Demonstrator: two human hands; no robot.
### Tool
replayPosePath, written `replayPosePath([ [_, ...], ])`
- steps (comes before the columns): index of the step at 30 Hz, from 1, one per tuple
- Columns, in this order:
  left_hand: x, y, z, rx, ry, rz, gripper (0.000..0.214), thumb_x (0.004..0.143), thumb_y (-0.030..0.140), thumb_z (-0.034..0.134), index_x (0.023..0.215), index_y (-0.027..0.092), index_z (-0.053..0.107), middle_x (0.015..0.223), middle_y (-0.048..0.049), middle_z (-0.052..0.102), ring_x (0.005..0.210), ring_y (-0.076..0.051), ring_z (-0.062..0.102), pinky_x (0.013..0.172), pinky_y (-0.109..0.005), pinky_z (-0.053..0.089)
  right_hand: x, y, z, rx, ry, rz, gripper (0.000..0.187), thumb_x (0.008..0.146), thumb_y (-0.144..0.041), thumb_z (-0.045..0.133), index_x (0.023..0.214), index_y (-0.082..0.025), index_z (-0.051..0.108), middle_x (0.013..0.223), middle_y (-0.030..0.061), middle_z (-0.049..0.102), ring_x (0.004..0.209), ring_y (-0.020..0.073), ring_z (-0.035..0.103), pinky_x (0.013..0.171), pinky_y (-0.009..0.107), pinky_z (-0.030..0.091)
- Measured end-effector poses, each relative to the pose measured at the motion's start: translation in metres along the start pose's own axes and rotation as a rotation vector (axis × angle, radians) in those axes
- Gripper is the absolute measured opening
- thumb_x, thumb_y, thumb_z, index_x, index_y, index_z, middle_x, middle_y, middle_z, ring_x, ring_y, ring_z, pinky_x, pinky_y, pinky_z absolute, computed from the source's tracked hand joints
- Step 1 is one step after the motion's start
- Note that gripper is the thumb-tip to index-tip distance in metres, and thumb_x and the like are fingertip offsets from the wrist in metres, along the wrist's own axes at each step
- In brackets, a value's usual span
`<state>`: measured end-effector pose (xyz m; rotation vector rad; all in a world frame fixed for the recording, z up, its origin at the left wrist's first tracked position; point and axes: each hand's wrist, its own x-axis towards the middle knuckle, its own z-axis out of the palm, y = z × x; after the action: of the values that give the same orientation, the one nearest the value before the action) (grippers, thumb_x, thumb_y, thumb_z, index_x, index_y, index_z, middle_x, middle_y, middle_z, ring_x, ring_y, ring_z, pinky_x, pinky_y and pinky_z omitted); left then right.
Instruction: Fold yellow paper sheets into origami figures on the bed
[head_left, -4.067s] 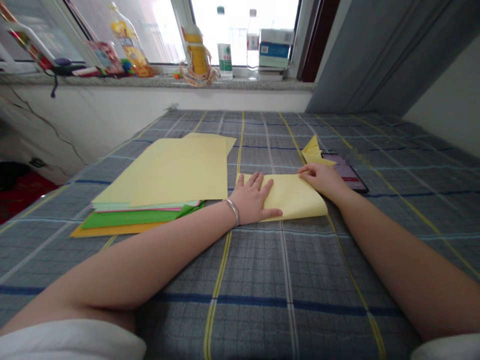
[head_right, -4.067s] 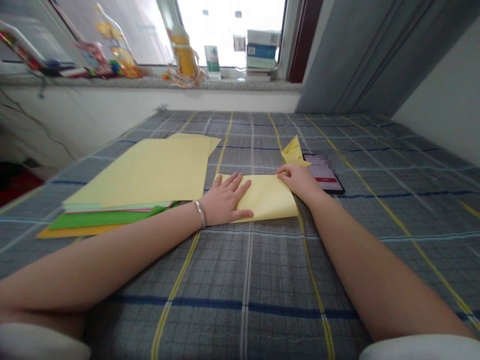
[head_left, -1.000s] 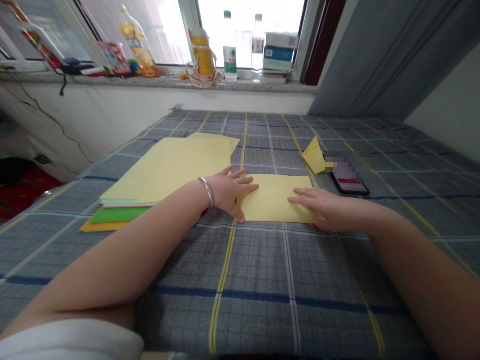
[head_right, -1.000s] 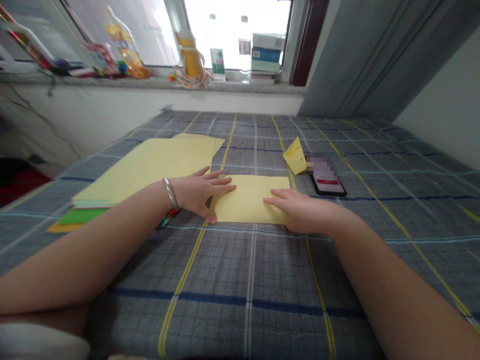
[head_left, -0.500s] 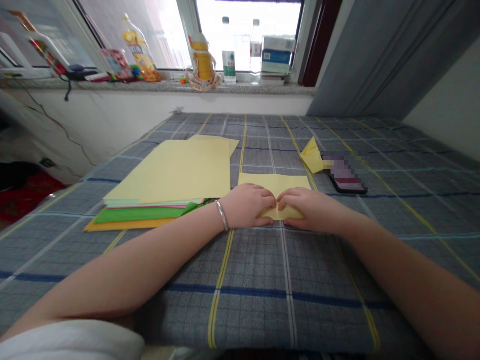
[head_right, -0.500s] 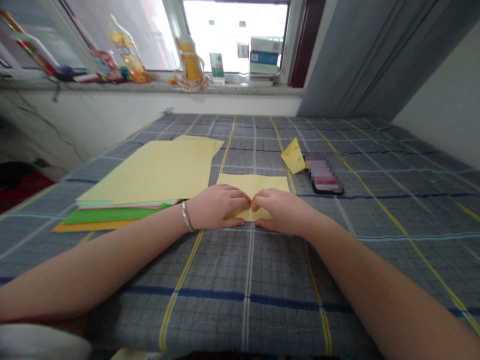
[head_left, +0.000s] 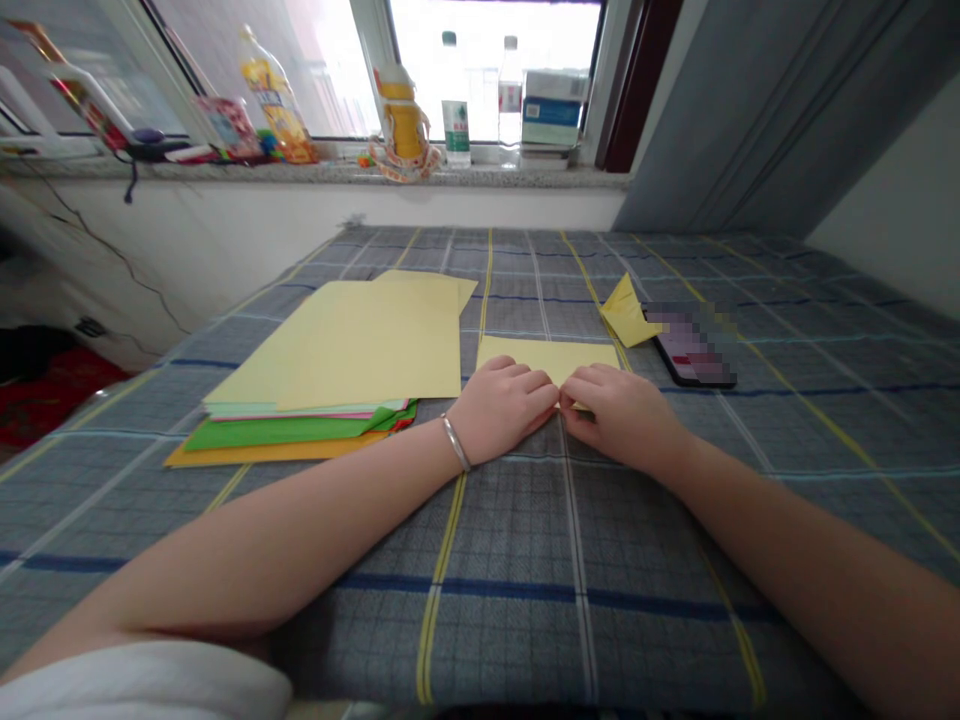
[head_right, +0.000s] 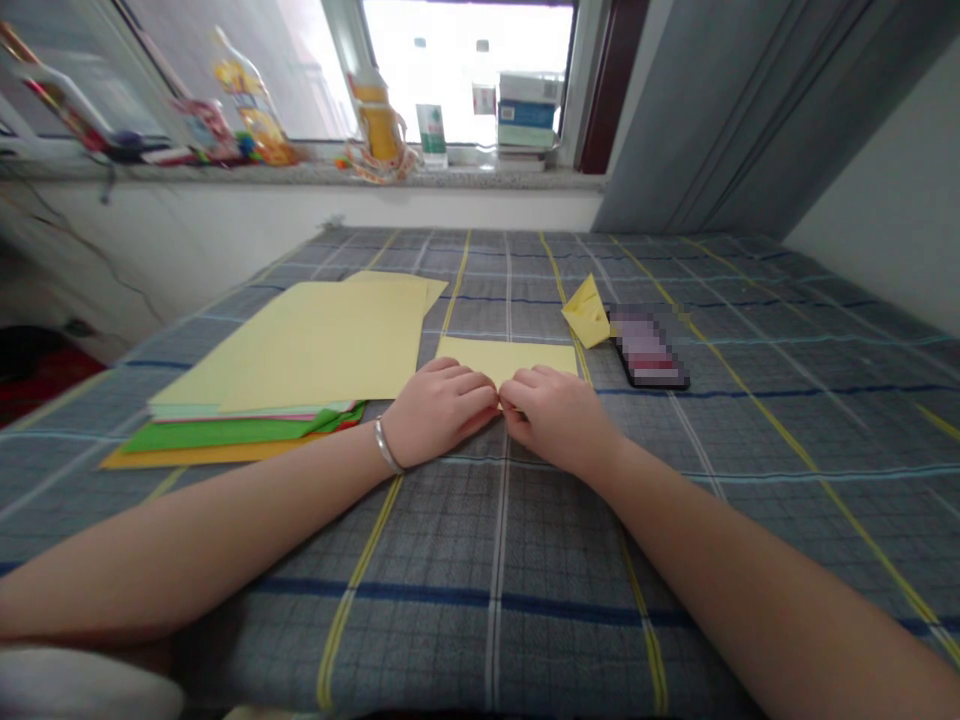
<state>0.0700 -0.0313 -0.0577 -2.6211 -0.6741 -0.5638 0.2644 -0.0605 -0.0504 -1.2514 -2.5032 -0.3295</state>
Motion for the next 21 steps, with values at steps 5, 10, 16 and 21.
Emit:
replayPosePath([
  [5, -0.001, -0.004, 0.003, 0.007, 0.017, 0.009, 0.024, 0.097, 0.032, 0.046, 0.084, 0.019, 0.061, 0.081, 0.0003, 0.065, 0.073, -0.015, 0.059, 0.071, -0.031, 0.039, 0.0, 0.001, 0.004, 0.02, 0.024, 0.026, 0.015, 0.087, -0.024, 0.049, 0.075, -0.021, 0.057, 0.08, 0.0014, 0.064, 0.078, 0.0162, 0.056, 0.067, 0.028, 0.034],
  [10, -0.003, -0.01, 0.006, -0.038, 0.018, -0.054, 0.023, 0.097, 0.033, 0.045, 0.087, 0.02, 0.061, 0.087, -0.0004, 0.068, 0.079, -0.014, 0.06, 0.073, -0.029, 0.04, 0.0, 0.008, 0.001, 0.035, 0.015, 0.059, 0.014, 0.086, -0.022, 0.049, 0.077, -0.022, 0.059, 0.082, 0.0018, 0.065, 0.08, 0.0165, 0.058, 0.064, 0.028, 0.034],
  [16, -0.004, -0.015, 0.01, -0.086, 0.029, -0.138, 0.021, 0.095, 0.031, 0.047, 0.085, 0.019, 0.061, 0.084, -0.0018, 0.067, 0.078, -0.015, 0.061, 0.069, -0.027, 0.042, -0.002, 0.023, -0.005, 0.045, 0.036, 0.088, 0.01, 0.083, -0.02, 0.052, 0.077, -0.023, 0.059, 0.085, 0.0007, 0.066, 0.082, 0.0169, 0.06, 0.063, 0.027, 0.035],
  [21, -0.004, -0.018, 0.013, -0.167, 0.036, -0.182, 0.016, 0.092, 0.026, 0.05, 0.084, 0.018, 0.061, 0.086, -0.0033, 0.067, 0.078, -0.015, 0.06, 0.069, -0.026, 0.044, -0.004, 0.033, -0.011, 0.047, 0.004, 0.107, 0.008, 0.081, -0.021, 0.052, 0.075, -0.023, 0.058, 0.083, -0.0005, 0.065, 0.08, 0.0168, 0.06, 0.061, 0.027, 0.035],
])
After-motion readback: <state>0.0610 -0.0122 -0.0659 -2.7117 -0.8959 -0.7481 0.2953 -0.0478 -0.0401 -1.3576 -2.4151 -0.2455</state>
